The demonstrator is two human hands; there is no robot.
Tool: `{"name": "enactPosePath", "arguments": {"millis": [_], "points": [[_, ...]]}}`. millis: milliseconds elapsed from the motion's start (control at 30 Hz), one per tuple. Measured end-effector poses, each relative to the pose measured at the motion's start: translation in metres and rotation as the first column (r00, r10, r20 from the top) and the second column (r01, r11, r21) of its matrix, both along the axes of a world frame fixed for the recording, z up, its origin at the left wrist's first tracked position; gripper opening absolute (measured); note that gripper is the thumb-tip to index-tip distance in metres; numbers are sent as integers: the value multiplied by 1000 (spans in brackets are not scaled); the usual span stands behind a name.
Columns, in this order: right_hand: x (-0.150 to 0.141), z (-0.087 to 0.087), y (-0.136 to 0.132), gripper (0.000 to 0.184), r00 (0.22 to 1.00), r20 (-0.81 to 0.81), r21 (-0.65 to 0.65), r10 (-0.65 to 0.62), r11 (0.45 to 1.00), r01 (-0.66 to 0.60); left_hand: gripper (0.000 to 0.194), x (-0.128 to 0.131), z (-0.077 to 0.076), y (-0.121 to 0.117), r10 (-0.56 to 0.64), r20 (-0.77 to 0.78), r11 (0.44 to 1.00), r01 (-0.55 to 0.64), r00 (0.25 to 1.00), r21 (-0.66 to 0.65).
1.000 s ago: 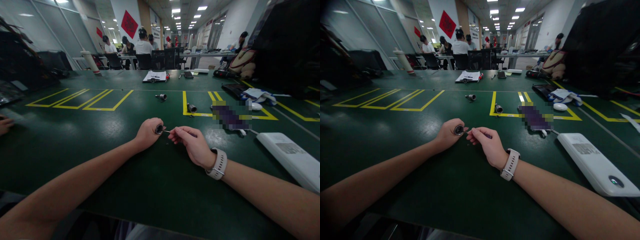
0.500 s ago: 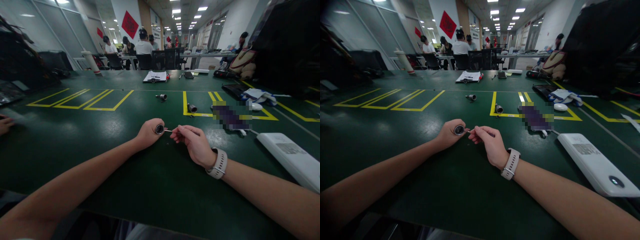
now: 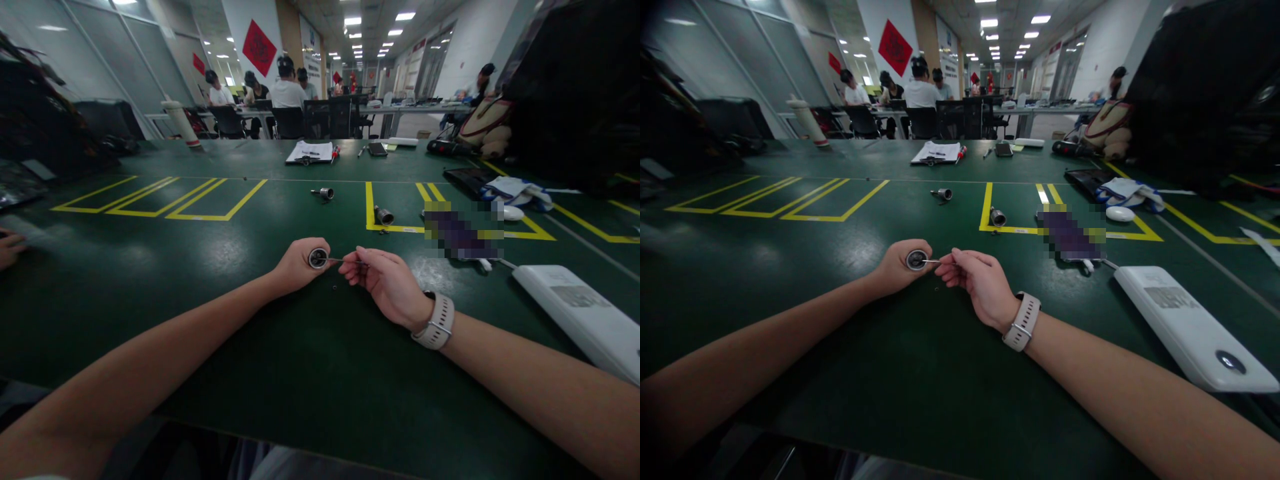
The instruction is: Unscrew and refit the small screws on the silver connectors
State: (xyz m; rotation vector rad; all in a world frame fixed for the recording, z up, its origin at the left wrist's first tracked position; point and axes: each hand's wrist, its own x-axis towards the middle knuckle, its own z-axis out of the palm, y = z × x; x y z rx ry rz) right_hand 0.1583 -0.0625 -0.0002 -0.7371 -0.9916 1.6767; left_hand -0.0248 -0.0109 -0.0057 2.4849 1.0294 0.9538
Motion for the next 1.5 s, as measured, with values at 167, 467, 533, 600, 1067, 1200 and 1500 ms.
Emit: {"name": "enactPosePath", "arguments": {"millis": [167, 467, 533, 600, 1067, 1200, 1500], "points": [[-2, 2, -3, 20, 999, 48, 53, -23, 998, 20, 19, 1, 3, -1, -52, -26, 998, 51, 998, -22], [-3, 1, -5, 23, 982, 150, 141, -111, 986, 89, 6, 5, 4, -3, 66, -340, 984, -6, 938, 175], [-2, 0, -4, 23, 978, 150, 136, -143, 983, 123, 7, 5, 4, -4, 68, -360, 984, -2, 931, 180], [-1, -1, -3, 24, 971, 159, 137, -176, 978, 155, 11, 5, 4, -4, 79, -355, 984, -15, 931, 178], [-1, -3, -3, 23, 956, 231, 223, -181, 966, 129, 6, 4, 6, -5, 79, -387, 985, -13, 919, 171], [0, -4, -2, 25, 959, 201, 196, -201, 967, 162, 10, 3, 4, -4, 81, -372, 986, -21, 925, 163], [-2, -3, -3, 24, 962, 167, 187, -217, 965, 185, 10, 2, 3, -3, 123, -343, 985, -72, 931, 156]]}}
